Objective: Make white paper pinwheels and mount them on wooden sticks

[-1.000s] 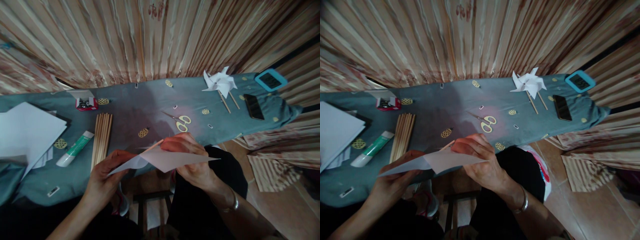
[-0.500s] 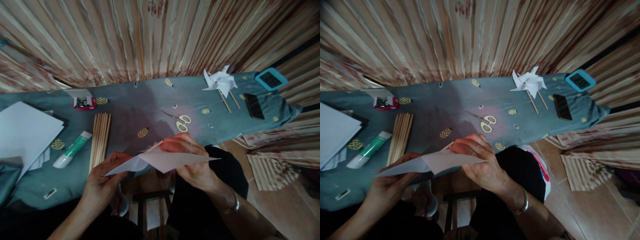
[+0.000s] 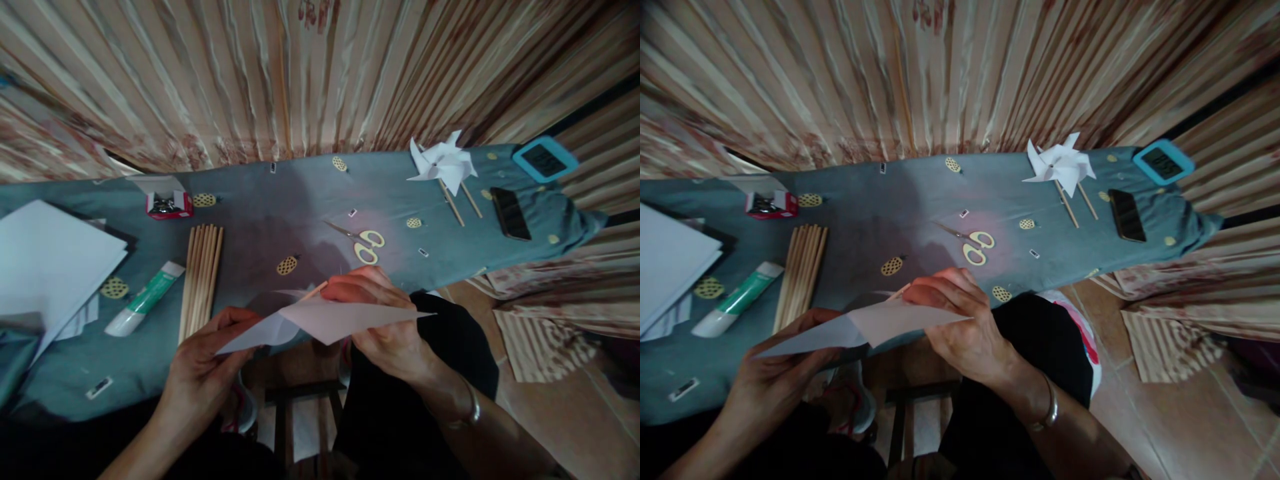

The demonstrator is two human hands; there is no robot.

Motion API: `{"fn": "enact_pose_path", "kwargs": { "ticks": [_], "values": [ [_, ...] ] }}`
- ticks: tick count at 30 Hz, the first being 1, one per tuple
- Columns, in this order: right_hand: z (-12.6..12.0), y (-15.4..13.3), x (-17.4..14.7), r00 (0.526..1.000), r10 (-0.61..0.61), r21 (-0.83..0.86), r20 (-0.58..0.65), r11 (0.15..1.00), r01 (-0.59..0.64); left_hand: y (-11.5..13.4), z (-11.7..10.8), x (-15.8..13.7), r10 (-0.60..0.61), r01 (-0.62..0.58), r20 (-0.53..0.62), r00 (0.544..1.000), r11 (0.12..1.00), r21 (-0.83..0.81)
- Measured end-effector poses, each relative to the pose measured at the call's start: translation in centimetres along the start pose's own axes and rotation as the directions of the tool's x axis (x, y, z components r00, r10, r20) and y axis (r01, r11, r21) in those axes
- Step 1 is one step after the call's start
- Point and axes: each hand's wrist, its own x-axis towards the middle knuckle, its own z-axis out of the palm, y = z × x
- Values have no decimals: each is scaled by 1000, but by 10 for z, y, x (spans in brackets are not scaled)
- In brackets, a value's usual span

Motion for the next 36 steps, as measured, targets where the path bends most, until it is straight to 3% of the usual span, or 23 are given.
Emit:
{"fn": "enact_pose_path", "kwargs": {
  "ticks": [7,13,27,36],
  "values": [
    [-1,0,1,1000,3,40,6,999,-3,0,-2,-1,-28,28,26,999,1000,-1],
    [-1,0,1,1000,11,45,5,999,-11,2,1,2,-2,1,-17,1000,998,-61],
    [-1,2,1,1000,-7,13,14,1000,6,-6,-2,-1,-4,7,48,999,999,-49],
    [4,4,-1,999,43,36,3,998,-43,-3,-3,-4,8,-13,48,999,995,99]
  ]
}}
